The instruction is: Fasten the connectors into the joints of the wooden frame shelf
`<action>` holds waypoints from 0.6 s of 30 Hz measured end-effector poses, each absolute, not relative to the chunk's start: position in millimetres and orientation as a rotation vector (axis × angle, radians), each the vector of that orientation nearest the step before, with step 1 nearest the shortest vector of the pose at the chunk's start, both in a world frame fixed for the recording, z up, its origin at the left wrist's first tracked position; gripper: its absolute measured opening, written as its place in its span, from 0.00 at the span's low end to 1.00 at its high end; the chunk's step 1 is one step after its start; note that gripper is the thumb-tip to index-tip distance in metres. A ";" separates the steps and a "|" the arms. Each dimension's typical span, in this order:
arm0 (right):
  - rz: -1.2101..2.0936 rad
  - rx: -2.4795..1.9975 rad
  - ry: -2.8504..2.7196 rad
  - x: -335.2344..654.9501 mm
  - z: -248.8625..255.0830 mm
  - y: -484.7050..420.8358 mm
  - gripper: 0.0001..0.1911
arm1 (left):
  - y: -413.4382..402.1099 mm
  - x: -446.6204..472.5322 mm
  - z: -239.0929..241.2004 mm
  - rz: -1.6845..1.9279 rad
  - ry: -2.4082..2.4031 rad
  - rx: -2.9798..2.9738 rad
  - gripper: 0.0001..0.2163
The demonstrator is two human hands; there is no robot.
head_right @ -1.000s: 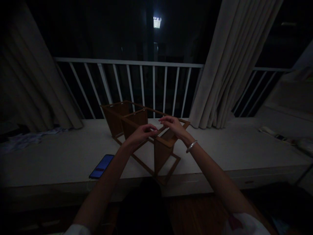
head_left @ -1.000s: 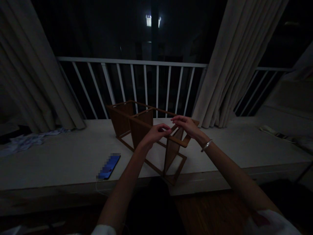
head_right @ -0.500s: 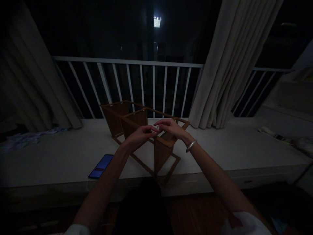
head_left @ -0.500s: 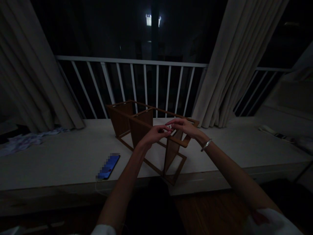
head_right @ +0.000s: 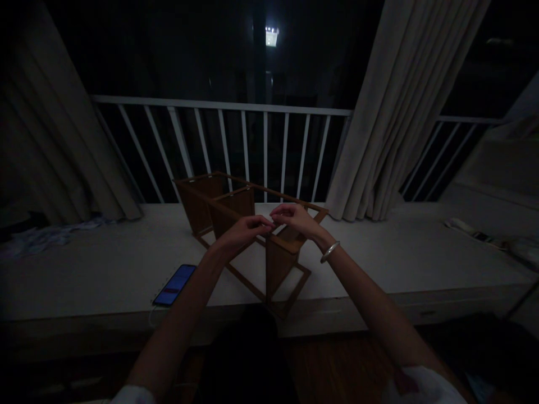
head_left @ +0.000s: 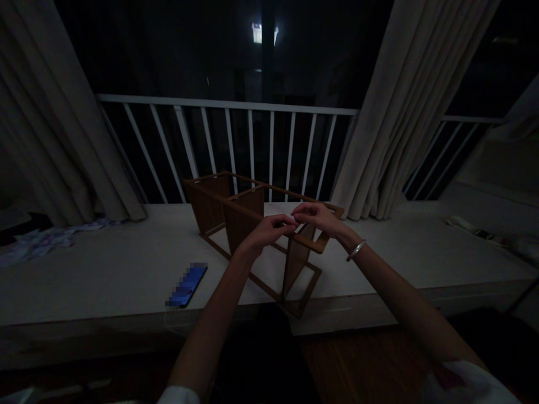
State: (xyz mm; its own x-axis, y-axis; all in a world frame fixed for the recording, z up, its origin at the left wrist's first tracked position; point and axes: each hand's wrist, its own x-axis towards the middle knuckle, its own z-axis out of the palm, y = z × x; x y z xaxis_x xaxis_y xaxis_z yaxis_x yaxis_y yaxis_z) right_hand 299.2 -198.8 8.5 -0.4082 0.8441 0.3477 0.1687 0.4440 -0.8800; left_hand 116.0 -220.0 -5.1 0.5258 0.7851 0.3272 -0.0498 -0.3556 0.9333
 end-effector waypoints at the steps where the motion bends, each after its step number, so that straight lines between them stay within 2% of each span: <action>1: 1.006 -0.851 -1.850 299.3 8.5 -199.0 0.14 | -219.5 116.1 -5.4 0.995 0.620 1.720 0.11; 11: 1.045 -0.879 -1.919 298.1 11.9 -203.0 0.15 | -220.8 116.9 -8.8 1.029 0.638 1.599 0.15; 18: 1.082 -0.840 -1.994 301.0 13.2 -206.3 0.14 | -219.3 116.7 -11.0 1.074 0.692 1.585 0.13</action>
